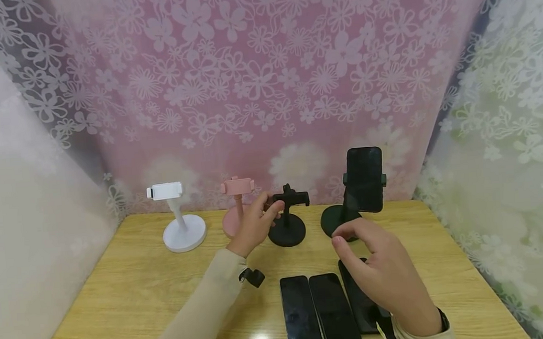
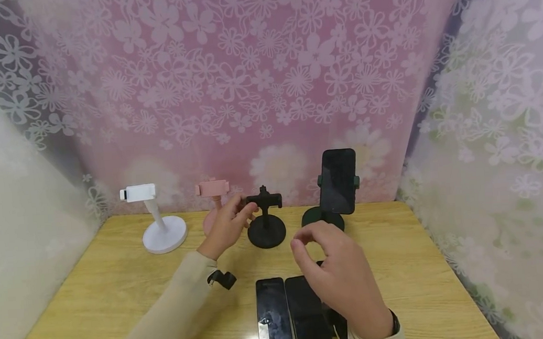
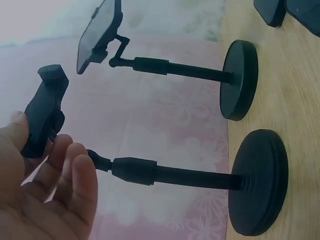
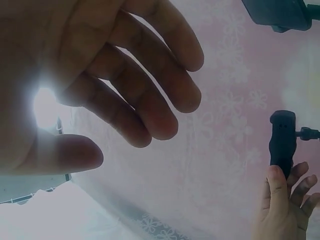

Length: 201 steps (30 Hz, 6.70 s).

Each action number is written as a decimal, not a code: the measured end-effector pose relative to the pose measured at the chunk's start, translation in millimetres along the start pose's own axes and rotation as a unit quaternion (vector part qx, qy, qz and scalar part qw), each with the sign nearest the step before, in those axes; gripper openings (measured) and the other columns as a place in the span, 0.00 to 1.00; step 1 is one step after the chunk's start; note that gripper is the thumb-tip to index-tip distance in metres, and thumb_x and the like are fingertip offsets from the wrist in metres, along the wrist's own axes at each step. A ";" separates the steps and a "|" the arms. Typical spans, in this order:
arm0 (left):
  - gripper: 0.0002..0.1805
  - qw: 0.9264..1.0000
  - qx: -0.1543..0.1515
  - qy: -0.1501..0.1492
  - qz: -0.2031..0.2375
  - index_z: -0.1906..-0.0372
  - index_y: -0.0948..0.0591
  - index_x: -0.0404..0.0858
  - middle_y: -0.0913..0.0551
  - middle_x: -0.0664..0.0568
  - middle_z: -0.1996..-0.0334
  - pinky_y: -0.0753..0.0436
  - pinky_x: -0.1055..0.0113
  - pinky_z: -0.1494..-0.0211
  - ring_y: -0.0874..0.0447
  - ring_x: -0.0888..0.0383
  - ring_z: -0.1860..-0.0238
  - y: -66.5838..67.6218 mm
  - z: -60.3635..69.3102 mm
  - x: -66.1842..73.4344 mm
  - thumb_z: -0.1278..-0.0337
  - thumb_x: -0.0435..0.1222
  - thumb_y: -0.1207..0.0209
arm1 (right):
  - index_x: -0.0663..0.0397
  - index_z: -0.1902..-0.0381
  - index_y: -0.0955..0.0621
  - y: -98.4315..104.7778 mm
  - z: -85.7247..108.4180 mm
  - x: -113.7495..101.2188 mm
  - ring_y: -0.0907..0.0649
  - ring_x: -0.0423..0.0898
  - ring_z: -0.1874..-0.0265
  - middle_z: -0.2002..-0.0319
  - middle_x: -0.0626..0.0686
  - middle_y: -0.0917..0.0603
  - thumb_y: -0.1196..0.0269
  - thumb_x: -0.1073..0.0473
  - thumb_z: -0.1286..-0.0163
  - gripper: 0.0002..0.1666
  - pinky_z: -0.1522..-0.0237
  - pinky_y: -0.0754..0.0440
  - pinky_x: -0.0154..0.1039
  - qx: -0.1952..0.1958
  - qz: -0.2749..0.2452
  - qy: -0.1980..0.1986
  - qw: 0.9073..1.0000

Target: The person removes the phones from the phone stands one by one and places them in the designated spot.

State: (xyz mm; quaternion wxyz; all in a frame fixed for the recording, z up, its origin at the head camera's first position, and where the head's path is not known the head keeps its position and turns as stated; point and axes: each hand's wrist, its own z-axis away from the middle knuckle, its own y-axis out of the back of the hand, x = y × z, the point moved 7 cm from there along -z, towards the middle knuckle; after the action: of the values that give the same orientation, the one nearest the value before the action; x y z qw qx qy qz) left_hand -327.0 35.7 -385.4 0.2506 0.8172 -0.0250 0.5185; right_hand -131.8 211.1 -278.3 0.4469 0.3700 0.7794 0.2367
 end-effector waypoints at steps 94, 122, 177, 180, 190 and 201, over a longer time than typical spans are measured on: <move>0.09 0.955 -0.162 0.027 -0.249 0.51 0.18 0.49 0.19 0.69 0.69 0.20 0.65 0.61 0.21 0.68 0.69 102.6 129.4 38.8 0.25 0.48 0.41 | 0.51 0.52 0.28 -62.8 -47.3 174.0 0.27 0.45 0.80 0.75 0.50 0.25 0.51 0.42 0.17 0.19 0.76 0.25 0.33 0.166 -0.222 -0.209 0.938; 0.08 0.954 -0.165 0.030 -0.248 0.48 0.20 0.49 0.19 0.67 0.69 0.20 0.66 0.62 0.21 0.68 0.70 102.2 128.9 41.4 0.24 0.45 0.41 | 0.63 0.40 0.19 -58.4 -47.5 176.4 0.14 0.36 0.66 0.56 0.47 0.18 0.39 0.50 0.21 0.23 0.66 0.17 0.27 0.209 -0.356 -0.203 0.888; 0.12 0.949 -0.182 0.035 -0.255 0.48 0.20 0.50 0.20 0.69 0.69 0.21 0.66 0.63 0.22 0.69 0.71 94.7 128.3 40.9 0.24 0.51 0.42 | 0.61 0.32 0.28 -23.9 -37.6 131.7 0.17 0.44 0.60 0.50 0.55 0.22 0.49 0.50 0.16 0.25 0.55 0.17 0.29 0.284 -0.421 -0.103 0.855; 0.11 0.949 -0.183 0.040 -0.253 0.48 0.20 0.50 0.20 0.69 0.70 0.21 0.66 0.63 0.22 0.68 0.71 95.2 129.5 40.0 0.24 0.50 0.42 | 0.64 0.32 0.28 -21.0 -37.5 123.5 0.17 0.44 0.59 0.50 0.56 0.22 0.49 0.52 0.15 0.25 0.55 0.17 0.30 0.284 -0.425 -0.081 0.856; 0.11 0.949 -0.185 0.033 -0.252 0.49 0.20 0.49 0.20 0.68 0.70 0.21 0.66 0.63 0.23 0.68 0.71 92.3 129.7 42.4 0.24 0.50 0.42 | 0.64 0.33 0.28 -8.3 -32.3 101.8 0.18 0.46 0.58 0.50 0.58 0.21 0.49 0.54 0.15 0.23 0.53 0.17 0.32 0.289 -0.457 -0.057 0.839; 0.11 0.950 -0.181 0.030 -0.254 0.49 0.20 0.49 0.21 0.69 0.69 0.21 0.67 0.64 0.23 0.68 0.71 92.6 129.8 42.6 0.24 0.50 0.42 | 0.67 0.33 0.29 8.7 -16.6 67.8 0.17 0.47 0.49 0.45 0.59 0.21 0.49 0.58 0.15 0.22 0.44 0.20 0.31 0.307 -0.494 -0.019 0.813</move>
State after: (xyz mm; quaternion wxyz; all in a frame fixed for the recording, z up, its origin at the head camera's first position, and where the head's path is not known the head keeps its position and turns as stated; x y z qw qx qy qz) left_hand -226.9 -92.4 -357.0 0.5182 0.7215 0.0979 0.4486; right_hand -165.2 269.3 -299.5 0.3812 0.0577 0.8809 -0.2746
